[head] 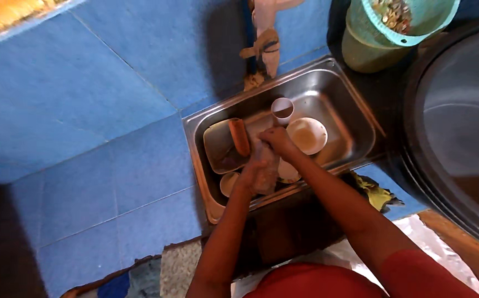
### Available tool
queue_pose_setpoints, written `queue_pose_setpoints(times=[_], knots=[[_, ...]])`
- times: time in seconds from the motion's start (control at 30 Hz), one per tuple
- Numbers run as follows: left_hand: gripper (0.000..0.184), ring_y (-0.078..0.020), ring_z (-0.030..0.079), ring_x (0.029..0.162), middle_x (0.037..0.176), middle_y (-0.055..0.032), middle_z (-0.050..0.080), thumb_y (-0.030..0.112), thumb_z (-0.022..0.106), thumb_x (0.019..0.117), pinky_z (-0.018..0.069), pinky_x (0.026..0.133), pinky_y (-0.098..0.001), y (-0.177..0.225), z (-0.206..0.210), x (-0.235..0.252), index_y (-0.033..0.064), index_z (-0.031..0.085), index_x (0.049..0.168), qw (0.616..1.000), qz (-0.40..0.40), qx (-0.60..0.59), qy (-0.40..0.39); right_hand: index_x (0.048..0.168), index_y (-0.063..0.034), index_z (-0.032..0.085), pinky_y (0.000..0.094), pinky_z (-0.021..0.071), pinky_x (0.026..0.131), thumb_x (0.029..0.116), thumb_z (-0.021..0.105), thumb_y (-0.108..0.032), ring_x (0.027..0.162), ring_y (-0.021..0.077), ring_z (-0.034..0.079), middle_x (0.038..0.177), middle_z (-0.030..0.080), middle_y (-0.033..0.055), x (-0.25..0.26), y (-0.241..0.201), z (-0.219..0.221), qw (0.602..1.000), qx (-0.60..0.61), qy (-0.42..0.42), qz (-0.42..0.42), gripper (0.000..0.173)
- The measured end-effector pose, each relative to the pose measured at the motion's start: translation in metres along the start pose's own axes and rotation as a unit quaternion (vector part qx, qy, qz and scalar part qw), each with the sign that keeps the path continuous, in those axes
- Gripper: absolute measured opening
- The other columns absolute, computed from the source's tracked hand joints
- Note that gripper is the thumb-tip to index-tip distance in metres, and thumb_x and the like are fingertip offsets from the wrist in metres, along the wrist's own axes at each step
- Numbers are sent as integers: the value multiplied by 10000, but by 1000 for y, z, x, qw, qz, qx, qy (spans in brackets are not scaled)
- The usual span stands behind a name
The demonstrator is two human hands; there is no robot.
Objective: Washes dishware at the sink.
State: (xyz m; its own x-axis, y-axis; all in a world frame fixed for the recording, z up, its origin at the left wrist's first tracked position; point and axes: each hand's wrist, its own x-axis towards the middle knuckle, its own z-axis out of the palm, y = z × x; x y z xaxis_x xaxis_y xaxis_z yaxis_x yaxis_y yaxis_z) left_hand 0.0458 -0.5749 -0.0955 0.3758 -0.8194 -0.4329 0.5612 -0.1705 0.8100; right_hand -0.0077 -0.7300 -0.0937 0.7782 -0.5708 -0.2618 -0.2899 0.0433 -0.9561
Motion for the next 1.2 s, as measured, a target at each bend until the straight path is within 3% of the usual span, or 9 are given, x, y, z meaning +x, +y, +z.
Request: queue_pose_setpoints(times=[0.07, 0.23, 0.33, 0.5, 0.6, 0.67, 0.73, 0.97, 1.2], knots=[[497, -164, 708, 739, 917, -75, 722, 408, 731, 821, 618, 648, -331, -3, -2, 6, 116, 617, 1208, 995, -20, -92, -41, 923, -126, 590, 174, 451, 488, 1054, 524, -360, 509, 10, 497, 662, 518, -61, -8, 13, 7, 973, 225, 44, 28, 276], [903, -329, 561, 1299, 1481, -215, 513, 316, 749, 938, 491, 1057, -533, 15, 13, 21, 155, 199, 1637, 949, 13, 283, 138, 1371, 15, 510, 353, 521, 849, 1132, 357, -281, 948, 181, 597, 1141, 616, 148, -10, 30, 25, 948, 254, 156, 114, 410], [1061, -491, 556, 1273, 1468, -294, 507, 461, 779, 892, 478, 985, -680, 31, 34, 18, 194, 100, 1663, 858, 37, 456, 233, 1273, -4, 583, 343, 551, 832, 1101, 429, -202, 946, 160, 624, 1098, 643, 120, -16, 43, 45, 938, 301, 130, 116, 304], [1034, -401, 557, 1324, 1614, -250, 355, 448, 775, 860, 537, 971, -548, 15, 21, 49, 83, 207, 1642, 734, 251, 555, 301, 1064, -158, 559, 310, 548, 686, 1103, 353, -370, 762, 115, 618, 851, 611, 8, -30, 28, 67, 776, 596, 51, 199, 299], [958, -440, 546, 1327, 1519, -321, 443, 386, 808, 841, 536, 998, -530, 5, -2, 69, -9, 335, 1574, 660, 389, 582, 274, 1148, -127, 552, 351, 553, 695, 1113, 328, -416, 781, 154, 619, 894, 615, 41, -27, 33, 70, 821, 526, 37, 218, 368], [1002, -451, 497, 1375, 1512, -307, 457, 390, 807, 843, 502, 1047, -545, 17, -6, 73, 11, 277, 1604, 672, 356, 598, 250, 1143, -51, 575, 334, 537, 600, 1126, 311, -363, 690, 157, 606, 839, 617, 73, -26, 43, 71, 931, 313, 23, 185, 410], [1123, -435, 431, 1436, 1585, -300, 364, 389, 817, 838, 453, 1109, -533, 37, -4, 67, 16, 124, 1638, 717, 293, 587, 236, 1323, 23, 580, 476, 541, 907, 1131, 362, -291, 1032, 303, 656, 1151, 663, 220, -26, 49, 59, 992, 47, -29, 112, 428], [1191, -344, 470, 1421, 1612, -260, 342, 378, 838, 842, 440, 1135, -491, 62, -4, 42, 96, 18, 1658, 823, 248, 455, 234, 1208, -33, 714, 556, 490, 1076, 962, 635, -26, 1269, 413, 589, 1314, 637, 234, -28, 87, 65, 909, -355, -134, -173, 259], [1183, -367, 535, 1353, 1550, -273, 427, 348, 844, 849, 470, 1098, -520, 68, -7, 36, 141, 11, 1663, 848, 194, 418, 261, 1307, -6, 641, 622, 456, 1061, 1010, 594, -102, 1262, 472, 569, 1298, 619, 288, -18, 84, 81, 850, -449, -263, -82, 316]])
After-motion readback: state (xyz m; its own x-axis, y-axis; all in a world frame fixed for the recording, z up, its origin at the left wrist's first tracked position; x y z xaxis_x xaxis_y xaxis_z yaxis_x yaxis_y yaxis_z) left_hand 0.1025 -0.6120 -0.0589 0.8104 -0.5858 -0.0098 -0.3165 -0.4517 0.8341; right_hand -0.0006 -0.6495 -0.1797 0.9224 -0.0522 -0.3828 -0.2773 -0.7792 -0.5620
